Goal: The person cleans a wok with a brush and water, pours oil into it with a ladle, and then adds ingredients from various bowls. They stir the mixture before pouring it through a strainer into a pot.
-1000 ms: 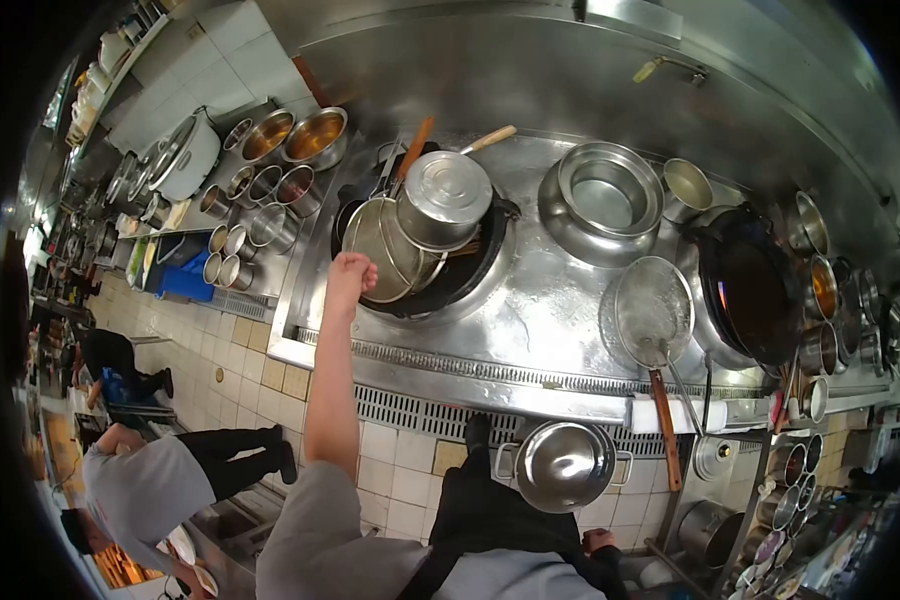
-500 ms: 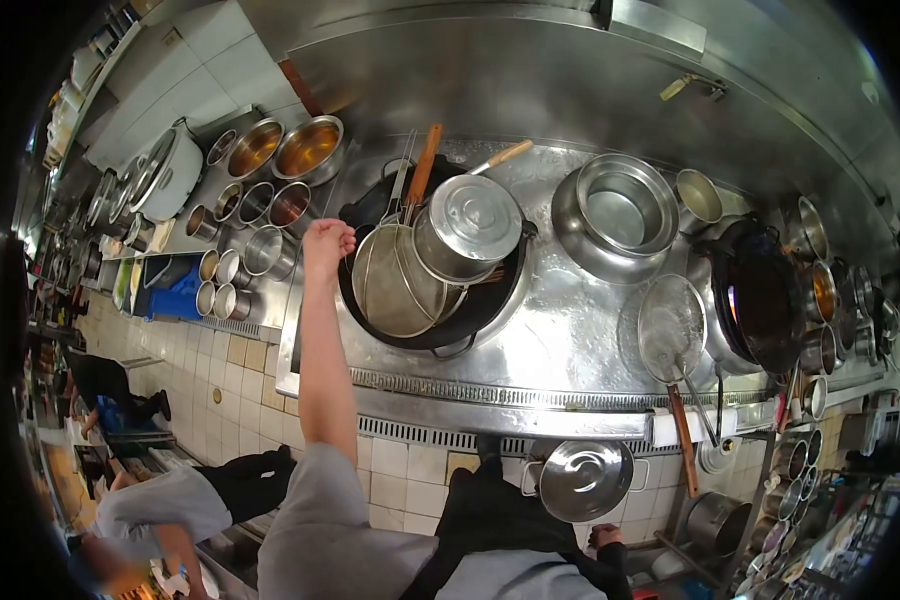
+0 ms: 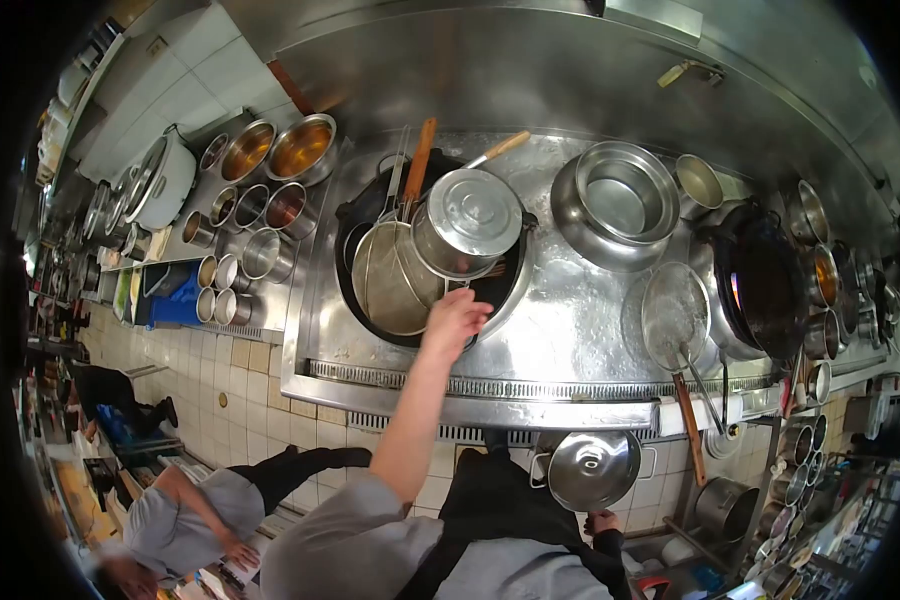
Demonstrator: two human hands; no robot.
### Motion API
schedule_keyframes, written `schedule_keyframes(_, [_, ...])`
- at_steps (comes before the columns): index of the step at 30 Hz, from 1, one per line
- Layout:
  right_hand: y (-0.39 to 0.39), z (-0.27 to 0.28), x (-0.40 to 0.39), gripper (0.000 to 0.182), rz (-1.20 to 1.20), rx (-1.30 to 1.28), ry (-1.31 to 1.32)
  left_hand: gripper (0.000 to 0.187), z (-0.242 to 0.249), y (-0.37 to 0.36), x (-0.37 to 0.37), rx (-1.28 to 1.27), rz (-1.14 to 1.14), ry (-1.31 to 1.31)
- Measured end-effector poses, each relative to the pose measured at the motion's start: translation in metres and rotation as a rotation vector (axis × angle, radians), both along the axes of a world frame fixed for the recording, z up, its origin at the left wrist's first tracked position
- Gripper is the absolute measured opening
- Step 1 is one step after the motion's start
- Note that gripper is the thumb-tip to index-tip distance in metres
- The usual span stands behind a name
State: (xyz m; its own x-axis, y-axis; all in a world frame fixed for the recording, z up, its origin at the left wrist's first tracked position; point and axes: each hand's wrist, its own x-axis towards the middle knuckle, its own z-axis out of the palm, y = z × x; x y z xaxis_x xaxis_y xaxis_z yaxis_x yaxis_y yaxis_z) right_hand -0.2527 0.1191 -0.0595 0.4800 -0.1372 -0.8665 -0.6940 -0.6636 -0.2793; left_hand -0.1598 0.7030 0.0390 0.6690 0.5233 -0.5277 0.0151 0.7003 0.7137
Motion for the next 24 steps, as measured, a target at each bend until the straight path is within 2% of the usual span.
schedule_keyframes(2, [0.003, 0.003, -0.002, 0.021, 0.045, -0.012, -0.036, 0.031, -0.01, -0.011, 0.024, -0.164, 0.115, -0.181])
schedule_keyframes(3, [0.001, 0.0, -0.003, 0.015, 0.022, 0.031, -0.058, 0.03, -0.013, -0.012, 0.033, -0.228, 0.159, -0.317])
schedule_keyframes(5, [-0.01, -0.016, -0.007, 0.005, -0.029, 0.118, -0.107, 0.026, -0.025, -0.011, 0.047, -0.221, 0.264, -0.413])
schedule_keyframes(10, [-0.013, -0.017, -0.014, 0.005, -0.116, 0.127, -0.127, 0.013, 0.003, -0.02, 0.075, -0.013, 0.411, -0.452])
schedule_keyframes(14, [-0.018, -0.019, -0.024, 0.004, -0.091, 0.17, -0.134, 0.015, 0.009, -0.025, 0.099, 0.315, 0.348, -0.245])
schedule_keyframes(17, [-0.026, -0.026, -0.029, 0.004, -0.075, 0.274, -0.133, 0.018, 0.039, -0.048, 0.098, 0.464, 0.224, -0.175])
schedule_keyframes(21, [-0.02, -0.017, -0.026, 0.006, 0.0, 0.215, -0.139, 0.019, 0.057, -0.09, 0.096, 0.469, 0.041, -0.218])
schedule_keyframes(24, [-0.012, -0.016, -0.025, 0.006, -0.076, 0.129, -0.122, 0.02, 0.065, -0.117, 0.087, 0.416, -0.082, -0.271])
